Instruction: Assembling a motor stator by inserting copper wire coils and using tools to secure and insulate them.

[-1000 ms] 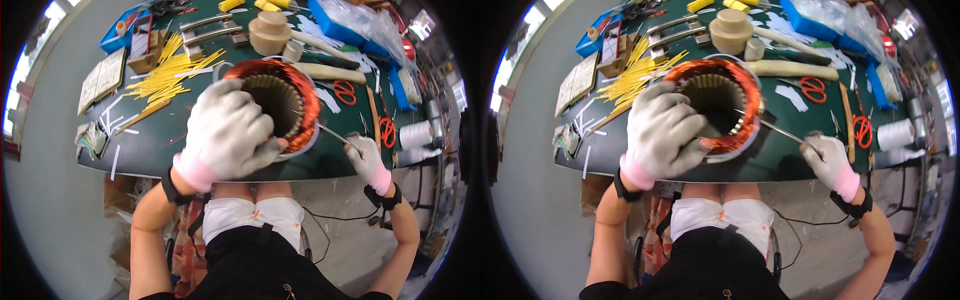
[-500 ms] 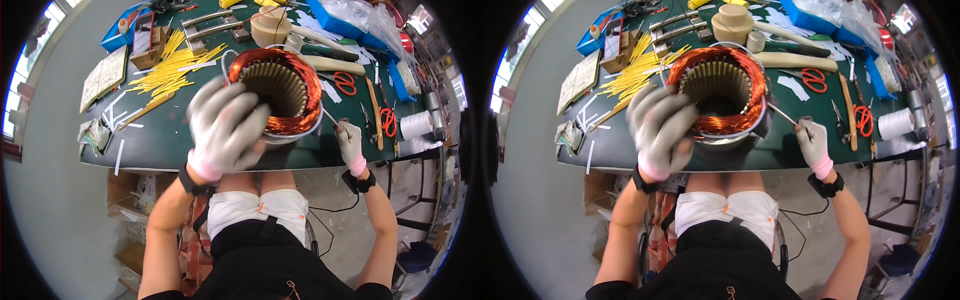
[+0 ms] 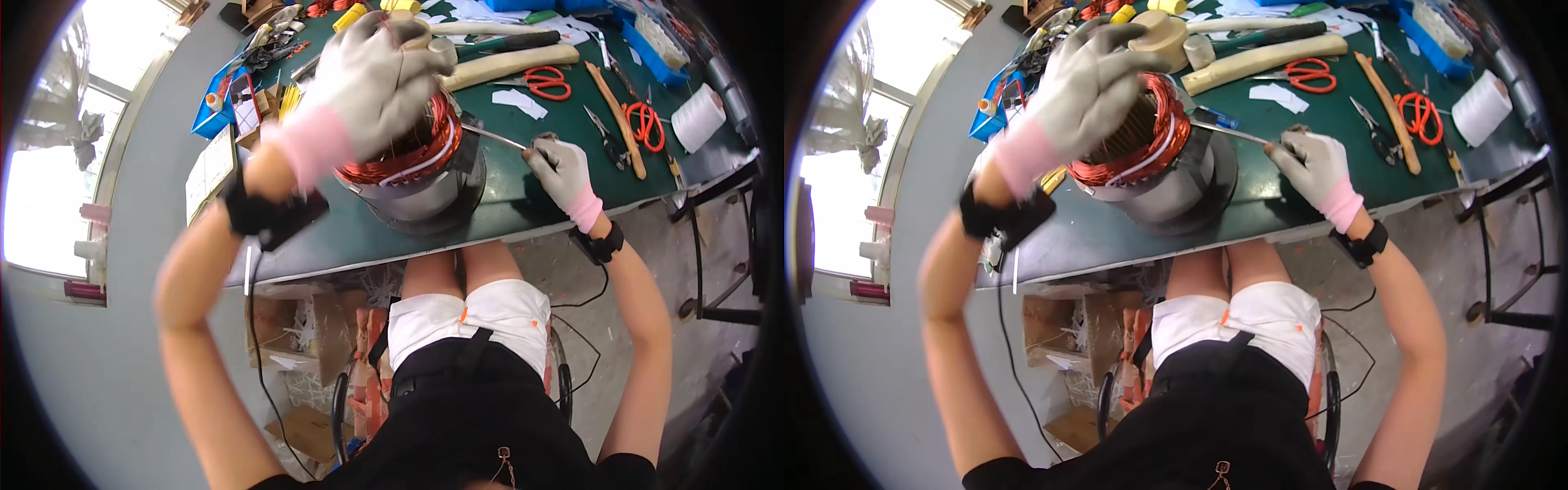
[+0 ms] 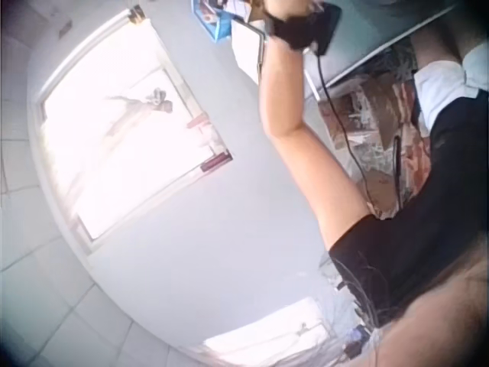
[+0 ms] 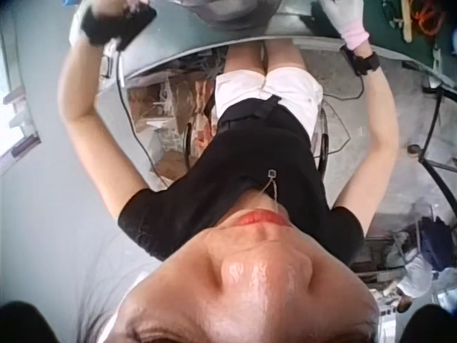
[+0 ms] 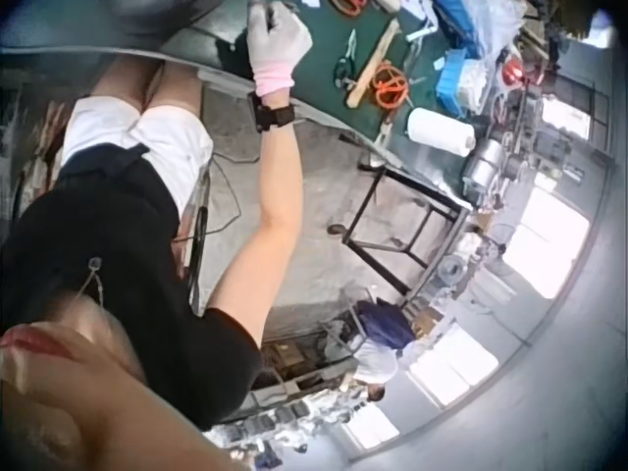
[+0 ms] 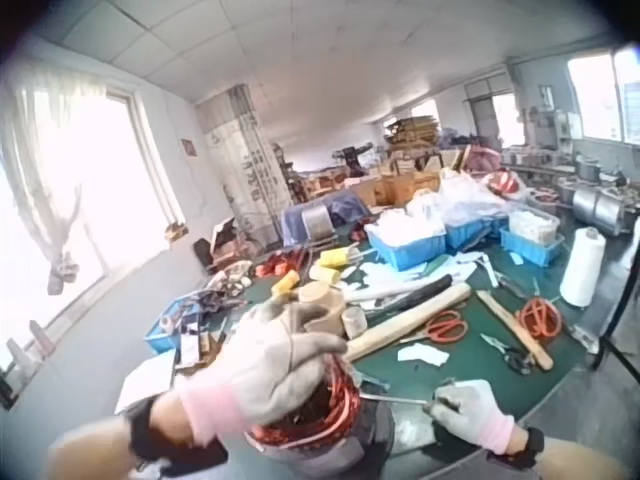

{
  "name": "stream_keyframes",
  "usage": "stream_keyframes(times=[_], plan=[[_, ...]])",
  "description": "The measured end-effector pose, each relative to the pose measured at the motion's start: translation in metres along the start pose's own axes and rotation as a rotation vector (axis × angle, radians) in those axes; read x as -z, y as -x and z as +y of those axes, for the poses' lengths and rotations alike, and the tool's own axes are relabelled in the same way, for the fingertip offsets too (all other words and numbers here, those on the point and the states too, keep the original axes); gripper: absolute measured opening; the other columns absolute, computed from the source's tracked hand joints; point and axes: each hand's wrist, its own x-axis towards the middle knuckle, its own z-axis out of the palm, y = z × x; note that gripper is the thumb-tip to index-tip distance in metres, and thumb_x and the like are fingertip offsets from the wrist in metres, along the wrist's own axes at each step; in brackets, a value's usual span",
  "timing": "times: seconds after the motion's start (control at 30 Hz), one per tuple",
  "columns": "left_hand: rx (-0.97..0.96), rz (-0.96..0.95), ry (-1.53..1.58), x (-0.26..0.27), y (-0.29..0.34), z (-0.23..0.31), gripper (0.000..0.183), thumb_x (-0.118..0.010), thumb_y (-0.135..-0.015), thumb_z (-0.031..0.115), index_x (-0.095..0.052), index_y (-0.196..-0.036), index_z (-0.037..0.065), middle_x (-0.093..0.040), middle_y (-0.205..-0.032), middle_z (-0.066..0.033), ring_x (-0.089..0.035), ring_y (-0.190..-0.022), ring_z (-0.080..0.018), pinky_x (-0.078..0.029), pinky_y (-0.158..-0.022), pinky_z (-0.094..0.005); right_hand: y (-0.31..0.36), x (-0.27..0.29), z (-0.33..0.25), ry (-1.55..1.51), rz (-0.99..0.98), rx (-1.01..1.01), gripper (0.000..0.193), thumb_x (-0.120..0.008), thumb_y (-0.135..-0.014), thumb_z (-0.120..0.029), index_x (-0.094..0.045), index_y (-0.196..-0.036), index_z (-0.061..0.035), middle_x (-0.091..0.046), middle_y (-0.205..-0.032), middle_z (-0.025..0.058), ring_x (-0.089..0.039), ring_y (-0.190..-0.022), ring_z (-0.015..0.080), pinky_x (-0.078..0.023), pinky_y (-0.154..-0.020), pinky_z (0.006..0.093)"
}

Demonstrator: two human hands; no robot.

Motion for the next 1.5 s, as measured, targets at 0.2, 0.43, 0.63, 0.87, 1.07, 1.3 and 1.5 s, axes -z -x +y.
stream_keyframes(times=[0.2,0.43,0.63,0.87,1.07,1.3,1.5], plan=[[0.621,-0.035,0.517,0.052,-0.027,-0.042,0.026,-0.043,-0.098,0.021,-0.056,-0.108,0.001,-0.054,-0.074,-0.0011,-0.049,-0.063,-0.0133,-0.047,-0.061,-0.0291,0.001,0.003,-0.004,0.076,0.102,0.002,0.038,-0.064,-0.082,-0.031,-0.048,-0.061,-0.0039,-0.044,-0.054,0.0141,-0.048,-0.053,0.0327,-0.036,-0.048,0.0384],[0.521,0.898,-0.331,-0.050,0.146,0.048,0.044,-0.048,-0.091,0.025,-0.039,-0.130,0.009,-0.042,-0.135,-0.0137,-0.049,-0.116,-0.0254,-0.046,-0.092,-0.0369,0.001,-0.002,-0.003,0.048,0.185,0.040,0.036,-0.065,-0.079,-0.033,-0.049,-0.064,-0.0043,-0.047,-0.056,0.0126,-0.050,-0.054,0.0317,-0.037,-0.049,0.0377],[0.254,0.615,-0.377,-0.090,0.046,0.083,0.027,-0.073,-0.064,0.030,-0.064,-0.089,0.035,-0.053,-0.123,0.0007,-0.050,-0.091,-0.0213,-0.039,-0.080,-0.0365,-0.010,0.036,0.002,0.251,0.067,0.233,0.037,-0.061,-0.084,-0.036,-0.052,-0.066,-0.0051,-0.050,-0.059,0.0129,-0.053,-0.056,0.0308,-0.040,-0.051,0.0381],[0.383,0.687,-0.551,-0.104,0.020,0.096,0.016,-0.069,-0.069,0.022,-0.060,-0.080,0.030,-0.060,-0.112,0.0058,-0.049,-0.085,-0.0165,-0.040,-0.068,-0.0307,0.021,0.124,0.018,0.099,-0.127,-0.236,0.037,-0.051,-0.091,-0.033,-0.055,-0.080,0.0026,-0.038,-0.063,0.0047,-0.041,-0.060,0.0098,-0.035,-0.056,0.0273],[0.391,0.638,-0.536,-0.091,0.059,0.110,0.017,-0.073,-0.072,0.026,-0.066,-0.084,0.037,-0.059,-0.110,0.0007,-0.047,-0.099,-0.0263,-0.041,-0.079,-0.0349,0.071,0.096,-0.054,-0.141,-0.065,-0.249,0.019,-0.054,-0.079,-0.012,-0.051,-0.068,0.0029,-0.048,-0.059,0.0108,-0.048,-0.055,0.0175,-0.039,-0.054,0.0302],[0.348,0.593,-0.534,-0.074,0.064,0.112,0.015,-0.074,-0.072,0.021,-0.067,-0.080,0.031,-0.053,-0.118,-0.0063,-0.037,-0.115,-0.0363,-0.040,-0.091,-0.0413,0.055,0.096,-0.066,-0.136,-0.060,-0.254,0.015,-0.058,-0.077,-0.007,-0.051,-0.067,0.0019,-0.048,-0.058,0.0098,-0.048,-0.056,0.0190,-0.038,-0.055,0.0311],[0.403,0.520,-0.382,-0.077,0.050,0.114,0.020,-0.070,-0.063,0.009,-0.065,-0.076,0.023,-0.052,-0.123,-0.0119,-0.038,-0.118,-0.0447,-0.040,-0.092,-0.0502,0.055,0.097,-0.065,-0.125,-0.007,-0.186,0.008,-0.058,-0.078,-0.005,-0.060,-0.081,0.0020,-0.058,-0.068,0.0106,-0.055,-0.062,0.0192,-0.044,-0.063,0.0284]])
